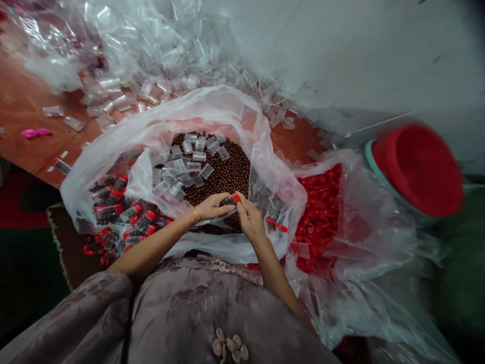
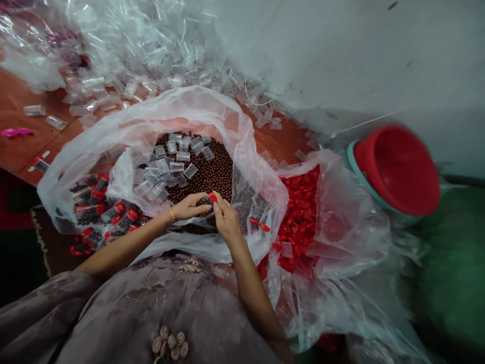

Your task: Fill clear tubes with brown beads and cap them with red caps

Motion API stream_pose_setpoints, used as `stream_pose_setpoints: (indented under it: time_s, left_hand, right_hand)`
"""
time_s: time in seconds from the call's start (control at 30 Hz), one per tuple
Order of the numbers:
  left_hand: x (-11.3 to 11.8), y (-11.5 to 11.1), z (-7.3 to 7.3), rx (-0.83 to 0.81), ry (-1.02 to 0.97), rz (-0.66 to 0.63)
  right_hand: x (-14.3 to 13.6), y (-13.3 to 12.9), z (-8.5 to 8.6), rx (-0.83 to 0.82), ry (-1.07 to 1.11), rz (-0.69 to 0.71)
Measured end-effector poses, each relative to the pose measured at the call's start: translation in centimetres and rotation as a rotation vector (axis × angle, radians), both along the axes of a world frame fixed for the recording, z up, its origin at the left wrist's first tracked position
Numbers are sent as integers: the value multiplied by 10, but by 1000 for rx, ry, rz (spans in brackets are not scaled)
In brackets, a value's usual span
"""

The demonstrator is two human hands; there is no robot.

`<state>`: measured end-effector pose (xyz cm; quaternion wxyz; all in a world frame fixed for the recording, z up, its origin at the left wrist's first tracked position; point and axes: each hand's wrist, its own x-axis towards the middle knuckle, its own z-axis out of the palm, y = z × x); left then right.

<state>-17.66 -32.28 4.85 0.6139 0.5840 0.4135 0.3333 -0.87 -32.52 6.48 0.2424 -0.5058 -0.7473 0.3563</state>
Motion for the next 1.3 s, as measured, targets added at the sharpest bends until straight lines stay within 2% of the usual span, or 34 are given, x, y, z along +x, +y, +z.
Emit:
stream_pose_setpoints:
  time_s: [0.23,0.33,0.4,0.43,0.5,0.57,0.63,0.7,0.83,0.93,1.03,1.1,1.2,1.23,1.3]
  left_hand:
    - [4,-6,1,-86,12,-73]
    - [10,-12,0,0,173,-124]
    - [15,-16,3,73,344,-168]
    - [18,-18,6,105,428,-188]
    - [24,-21,12,136,571,-211]
    - [30,-24,19,132,663,-221]
    - [34,-28,23,120,724,-214]
    - [36,-33,26,118,762,-222]
    - [35,-40,29,120,801,-252]
    - [28,-42,31,134,791,-265]
    - [10,-45,31,172,775,-240]
    - [-15,-53,29,193,790,-157]
    - [-80,-79,20,136,927,116]
    - [-107,-90,17,80,1012,238]
    - [-158,-113,9,-42,1230,490]
  right_hand:
    - [15,-12,16,21,-162,127]
    - [21,-9,22,-2,-200,166]
    - [18,-6,21,-7,-163,98]
    - [13,-5,18,-26,-107,22]
    - [1,-3,10,-139,64,-160]
    - [-13,-2,1,-321,230,-282]
    - [-20,-1,-6,-489,302,-289]
    - [-21,-3,-9,-570,296,-233]
    - [-19,-13,-8,-476,273,-151]
    - [-32,-23,-6,-392,312,-181]
    - [-42,-27,-4,-379,352,-282]
    - [-31,-23,0,-311,268,-344]
    - [20,-14,8,-135,-126,-448]
    - [42,-11,9,-134,-296,-502]
    - [83,-8,8,-248,-608,-650]
